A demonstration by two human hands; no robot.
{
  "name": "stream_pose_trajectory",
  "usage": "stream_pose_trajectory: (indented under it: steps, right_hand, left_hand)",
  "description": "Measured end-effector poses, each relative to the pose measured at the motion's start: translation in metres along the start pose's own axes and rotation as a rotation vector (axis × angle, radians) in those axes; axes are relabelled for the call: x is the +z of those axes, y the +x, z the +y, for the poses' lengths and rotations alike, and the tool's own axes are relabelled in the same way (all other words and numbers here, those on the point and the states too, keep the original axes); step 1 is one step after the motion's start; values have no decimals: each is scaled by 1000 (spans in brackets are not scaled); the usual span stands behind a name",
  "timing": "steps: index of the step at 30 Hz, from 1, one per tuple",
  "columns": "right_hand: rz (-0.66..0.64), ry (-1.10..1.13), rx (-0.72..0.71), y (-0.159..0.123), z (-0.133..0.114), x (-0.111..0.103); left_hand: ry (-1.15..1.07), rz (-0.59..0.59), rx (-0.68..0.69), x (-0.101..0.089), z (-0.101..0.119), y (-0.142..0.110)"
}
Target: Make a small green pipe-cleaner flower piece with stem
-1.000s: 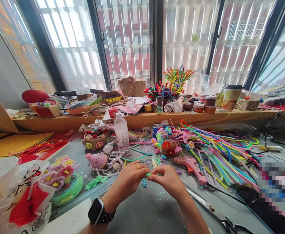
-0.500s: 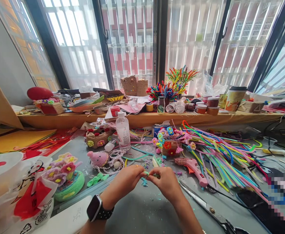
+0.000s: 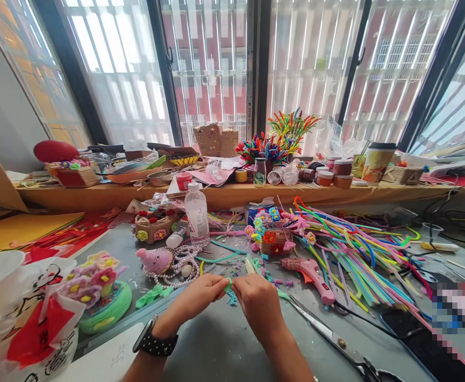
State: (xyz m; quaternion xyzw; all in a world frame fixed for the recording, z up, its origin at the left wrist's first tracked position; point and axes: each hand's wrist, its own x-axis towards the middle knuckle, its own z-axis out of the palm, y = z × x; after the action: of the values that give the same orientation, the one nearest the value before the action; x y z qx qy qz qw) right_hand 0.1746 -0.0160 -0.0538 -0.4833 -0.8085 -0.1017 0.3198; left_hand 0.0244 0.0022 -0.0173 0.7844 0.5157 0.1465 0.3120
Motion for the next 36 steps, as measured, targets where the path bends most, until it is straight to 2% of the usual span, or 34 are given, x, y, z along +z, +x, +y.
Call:
stream_pose_trajectory:
  steps: [2,4,6,10,13,16,24,27,29,33,36]
  right_hand:
    - [49,1,-30,0,-1,-1]
    - [50,23,-17,-1,0,-1]
    - [0,58,54,0,2,-1]
    - [-149,146,290,2,8,-4]
    - [-213,228,424,5,10,-7]
    - [-245,343,494,6,11,-7]
    - [-336,685,514,11,16,-13]
    - [-410,868,513,12,17,-17]
    - [-439,976,566,11,17,-17]
    - [-426,1142,682,9,18,-16]
    - [-408,1188,681,9,17,-17]
  left_hand:
    - [-134,-79,-49,0,0,1]
    - [-145,-91,-49,1,0,1]
    - [7,17,5,5,2,2]
    - [482,397,173,12,8,2]
    - [614,493,385,12,12,-2]
    - [637,441,465,11,16,-6]
    - [656,301,411,11,11,-4]
    - [640,288,396,10,10,-3]
    - [634,288,391,10,11,-3]
    - [586,273,375,9,14,-4]
    - [485,262,367,4,14,-6]
